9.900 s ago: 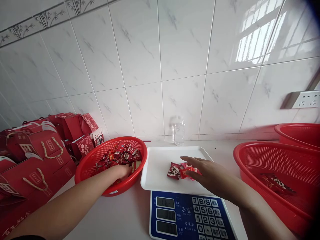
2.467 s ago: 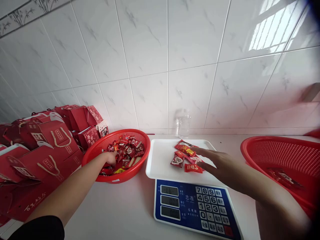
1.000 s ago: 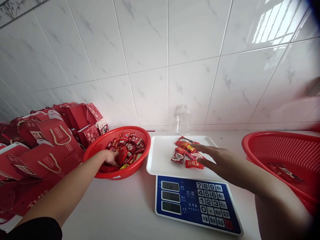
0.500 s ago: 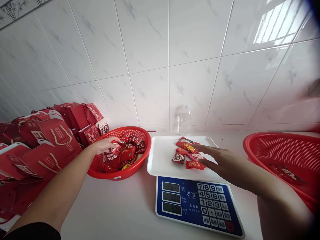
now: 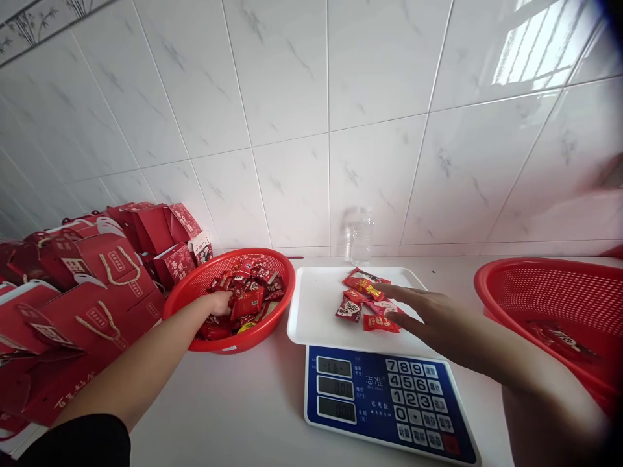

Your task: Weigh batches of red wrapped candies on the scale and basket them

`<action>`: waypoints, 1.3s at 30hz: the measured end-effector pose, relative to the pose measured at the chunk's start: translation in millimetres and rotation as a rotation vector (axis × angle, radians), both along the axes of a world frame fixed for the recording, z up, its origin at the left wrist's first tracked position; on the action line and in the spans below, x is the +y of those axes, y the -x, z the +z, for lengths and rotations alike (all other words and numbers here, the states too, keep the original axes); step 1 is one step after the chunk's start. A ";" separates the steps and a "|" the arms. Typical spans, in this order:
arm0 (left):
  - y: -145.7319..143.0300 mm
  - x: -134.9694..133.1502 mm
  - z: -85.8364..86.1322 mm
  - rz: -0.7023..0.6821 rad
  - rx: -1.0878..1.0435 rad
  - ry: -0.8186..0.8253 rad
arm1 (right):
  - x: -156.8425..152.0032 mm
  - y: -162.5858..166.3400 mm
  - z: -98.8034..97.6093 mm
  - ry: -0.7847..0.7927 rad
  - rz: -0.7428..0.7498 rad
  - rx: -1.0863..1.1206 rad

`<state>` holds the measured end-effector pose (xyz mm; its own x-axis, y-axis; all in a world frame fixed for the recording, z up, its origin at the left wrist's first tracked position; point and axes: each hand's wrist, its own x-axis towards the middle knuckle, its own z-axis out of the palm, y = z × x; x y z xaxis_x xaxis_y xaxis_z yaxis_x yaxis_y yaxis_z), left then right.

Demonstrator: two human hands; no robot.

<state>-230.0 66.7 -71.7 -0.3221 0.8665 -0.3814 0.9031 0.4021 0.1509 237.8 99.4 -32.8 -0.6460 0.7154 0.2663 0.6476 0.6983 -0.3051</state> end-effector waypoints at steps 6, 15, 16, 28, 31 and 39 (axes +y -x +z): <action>-4.2 -1.2 -2.8 -0.030 -0.005 0.057 | -2.8 -0.3 2.3 -0.031 0.009 0.053; 9.1 -7.4 23.4 0.149 -0.131 -0.112 | -1.3 -0.4 1.9 0.006 -0.004 0.048; 9.2 -7.9 28.3 0.156 -0.151 -0.163 | -1.3 -0.5 1.9 0.008 -0.004 0.043; -130.9 -14.4 83.4 -0.087 -0.676 -0.685 | -13.8 20.1 15.8 0.100 0.004 0.313; -192.8 -23.2 76.6 -0.254 -0.801 -0.684 | -20.9 32.2 15.8 0.260 0.103 0.543; -253.7 -17.9 56.0 -0.354 -1.111 -0.774 | -15.6 33.3 17.4 0.337 0.103 0.826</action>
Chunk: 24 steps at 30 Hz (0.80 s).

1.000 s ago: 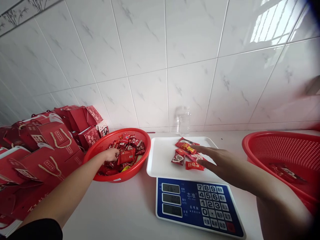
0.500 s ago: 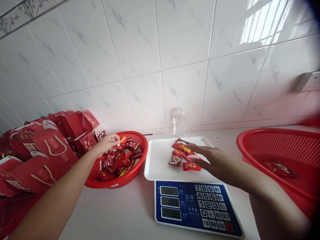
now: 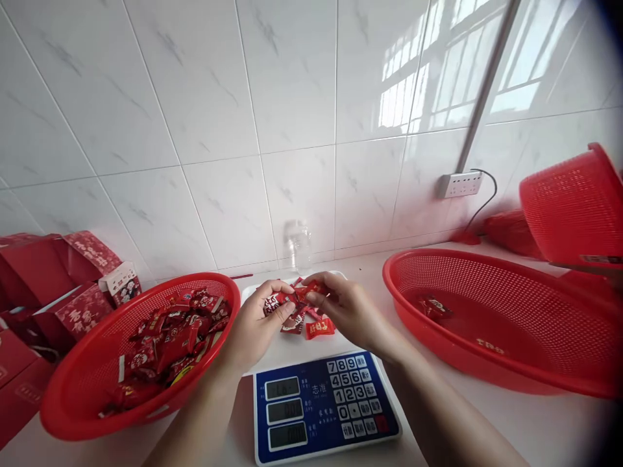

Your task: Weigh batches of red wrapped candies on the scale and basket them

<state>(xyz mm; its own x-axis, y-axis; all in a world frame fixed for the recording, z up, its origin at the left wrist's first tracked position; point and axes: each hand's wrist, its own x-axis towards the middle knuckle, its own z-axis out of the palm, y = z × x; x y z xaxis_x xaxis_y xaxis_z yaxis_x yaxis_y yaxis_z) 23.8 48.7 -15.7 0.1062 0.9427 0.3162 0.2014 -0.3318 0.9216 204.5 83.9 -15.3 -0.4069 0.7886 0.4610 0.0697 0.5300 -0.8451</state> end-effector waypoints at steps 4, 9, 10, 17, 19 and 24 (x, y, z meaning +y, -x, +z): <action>-0.3 1.7 -2.3 -0.002 -0.196 0.021 | 5.0 -9.9 7.0 0.116 0.077 0.153; -3.4 -0.5 -9.7 0.061 -0.155 -0.005 | 3.1 -3.5 3.4 0.243 0.358 0.141; -4.2 -1.0 -11.6 0.063 -0.122 -0.011 | 3.0 -0.9 1.3 0.267 0.392 0.131; 3.5 -0.3 -16.5 0.183 -0.024 -0.030 | 16.3 -6.4 -3.5 0.142 0.071 0.094; 9.6 2.6 -16.2 0.209 -0.059 -0.036 | 21.8 -13.5 -1.5 0.075 -0.069 0.036; 16.7 8.4 -15.5 0.217 -0.137 -0.055 | 29.7 -19.8 -1.3 0.014 -0.271 -0.301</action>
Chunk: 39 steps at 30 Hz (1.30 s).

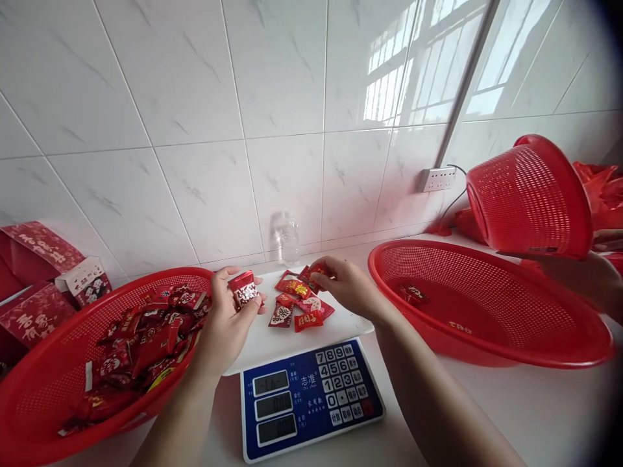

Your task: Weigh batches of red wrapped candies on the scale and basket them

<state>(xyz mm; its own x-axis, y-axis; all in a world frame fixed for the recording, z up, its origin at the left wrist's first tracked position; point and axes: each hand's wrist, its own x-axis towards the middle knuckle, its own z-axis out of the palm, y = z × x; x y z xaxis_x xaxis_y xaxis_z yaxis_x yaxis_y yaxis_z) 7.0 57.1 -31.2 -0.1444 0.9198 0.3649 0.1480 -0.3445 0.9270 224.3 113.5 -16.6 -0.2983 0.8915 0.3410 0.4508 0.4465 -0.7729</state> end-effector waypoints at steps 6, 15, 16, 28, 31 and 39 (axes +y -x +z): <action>-1.9 -1.4 2.9 -0.040 0.077 0.040 | 4.8 8.4 -14.1 -0.001 0.010 -0.209; 5.2 6.2 -5.9 -0.026 0.297 -0.007 | 6.1 14.6 -18.3 -0.043 0.019 -0.090; 5.5 7.0 -6.7 -0.027 0.302 -0.004 | 6.7 12.4 -16.3 -0.051 -0.001 -0.083; 3.2 4.9 -5.9 0.034 0.673 -0.055 | -22.0 24.5 -10.7 -0.067 0.320 -0.527; 4.3 6.5 -5.6 0.022 0.692 -0.095 | -31.9 40.8 -15.9 -0.113 0.342 -0.649; 3.1 5.5 -5.8 -0.036 0.729 -0.046 | -29.0 37.9 -12.4 -0.120 0.303 -0.528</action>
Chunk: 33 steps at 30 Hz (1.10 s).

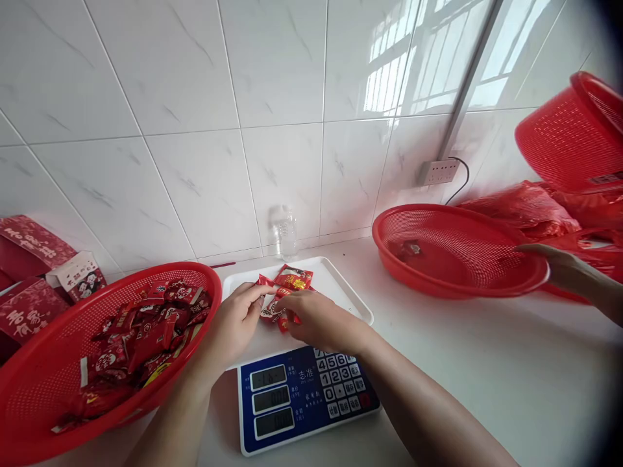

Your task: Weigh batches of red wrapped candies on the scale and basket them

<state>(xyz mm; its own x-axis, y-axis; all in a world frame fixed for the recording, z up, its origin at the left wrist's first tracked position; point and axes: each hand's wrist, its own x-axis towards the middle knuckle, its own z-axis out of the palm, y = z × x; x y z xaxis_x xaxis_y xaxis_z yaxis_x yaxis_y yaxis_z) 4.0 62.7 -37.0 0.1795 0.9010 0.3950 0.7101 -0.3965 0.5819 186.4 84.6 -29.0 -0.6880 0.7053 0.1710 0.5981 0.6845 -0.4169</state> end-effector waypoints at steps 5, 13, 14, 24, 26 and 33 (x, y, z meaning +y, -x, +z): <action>0.5 2.8 -4.6 -0.016 0.027 0.048 | 5.0 -8.8 5.2 0.045 0.030 -0.091; 3.6 5.0 -5.5 -0.008 0.052 0.061 | 2.5 4.2 -5.8 0.002 0.091 -0.060; 3.6 4.5 -5.1 -0.014 0.060 0.068 | 4.5 0.6 -4.7 0.006 0.058 0.004; -1.2 2.0 -16.5 -0.048 0.228 0.173 | 41.6 -39.0 -6.8 -0.038 -0.339 0.030; -1.6 3.3 -20.4 -0.021 0.249 0.177 | 39.0 -29.9 -13.0 -0.022 -0.261 -0.006; -7.0 -1.4 -10.8 -0.065 0.143 0.185 | 31.6 -13.8 -17.2 -0.056 -0.160 0.053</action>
<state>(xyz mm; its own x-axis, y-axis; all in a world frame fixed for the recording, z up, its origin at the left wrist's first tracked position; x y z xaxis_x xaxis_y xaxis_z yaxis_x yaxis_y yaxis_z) 11.0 61.2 -47.8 0.2816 0.9404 0.1904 0.7672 -0.3399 0.5440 200.2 116.2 -46.2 -0.5568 0.7935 0.2457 0.6795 0.6052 -0.4148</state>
